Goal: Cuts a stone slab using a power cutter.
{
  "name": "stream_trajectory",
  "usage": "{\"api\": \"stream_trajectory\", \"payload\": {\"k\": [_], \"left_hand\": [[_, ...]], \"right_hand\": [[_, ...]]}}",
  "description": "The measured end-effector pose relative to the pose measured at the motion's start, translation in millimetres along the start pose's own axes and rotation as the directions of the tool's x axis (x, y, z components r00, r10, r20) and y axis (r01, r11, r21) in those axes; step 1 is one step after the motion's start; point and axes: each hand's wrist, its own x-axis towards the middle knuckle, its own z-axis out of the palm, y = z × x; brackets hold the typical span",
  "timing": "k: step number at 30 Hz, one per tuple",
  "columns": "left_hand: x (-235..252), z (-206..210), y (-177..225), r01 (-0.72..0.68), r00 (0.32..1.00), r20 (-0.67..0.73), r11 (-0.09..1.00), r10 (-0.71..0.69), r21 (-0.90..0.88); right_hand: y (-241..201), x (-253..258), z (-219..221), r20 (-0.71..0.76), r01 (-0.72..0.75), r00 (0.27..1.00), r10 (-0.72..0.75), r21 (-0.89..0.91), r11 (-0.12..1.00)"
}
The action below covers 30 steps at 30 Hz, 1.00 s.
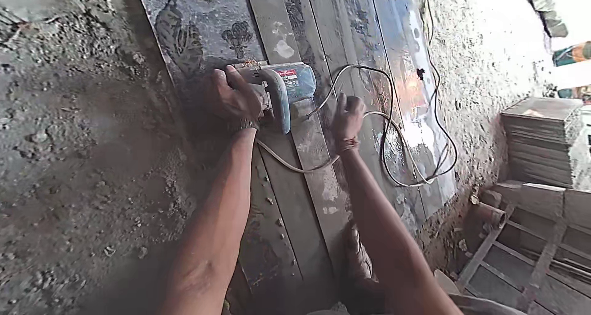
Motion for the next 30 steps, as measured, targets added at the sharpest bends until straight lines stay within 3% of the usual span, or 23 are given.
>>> {"api": "stream_trajectory", "payload": {"k": [2,4,11,14,17,22,24,27,30], "left_hand": [[1.1,0.5,1.4,0.007,1.000,0.022,1.000,-0.007,0.008],[2.4,2.4,1.5,-0.023,1.000,0.000,1.000,0.023,-0.005],[3.6,3.2,1.4,-0.093,0.995,-0.046,0.996,0.093,0.005],[3.3,-1.2,12.3,-0.068,0.998,0.006,0.998,0.068,-0.001],[5.1,-9.6,12.6,-0.021,0.994,0.113,0.998,0.014,0.060],[4.8,0.4,12.8,-0.015,0.997,0.073,0.998,0.010,0.060],[8.2,-1.1,13.6,-0.020,0.997,0.071,0.997,0.015,0.073],[11.6,-1.2,14.0,0.007,0.995,0.098,0.997,-0.014,0.075],[11.3,7.0,7.2,0.037,0.997,0.068,0.998,-0.041,0.055]], "right_hand": [[49.9,32.5,-25.4,0.045,-0.219,0.972,0.229,-0.161,0.962],[96.7,54.0,-45.8,0.052,-0.314,0.938,0.342,-0.288,0.905],[177.3,93.2,-77.3,0.198,-0.232,0.906,0.375,-0.509,0.829],[164.8,108.6,-84.3,0.314,-0.101,0.887,0.337,-0.580,0.808],[161.6,114.8,-74.1,0.310,-0.027,0.911,0.272,-0.613,0.789],[162.4,137.0,-92.0,0.395,0.054,0.871,0.291,-0.666,0.744],[153.5,164.8,-108.2,0.327,0.087,0.929,0.175,-0.651,0.754],[126.3,224.3,-142.8,0.064,0.118,0.993,-0.100,-0.570,0.813],[31.7,252.4,-175.9,-0.087,0.092,0.987,-0.134,-0.372,0.924]]}}
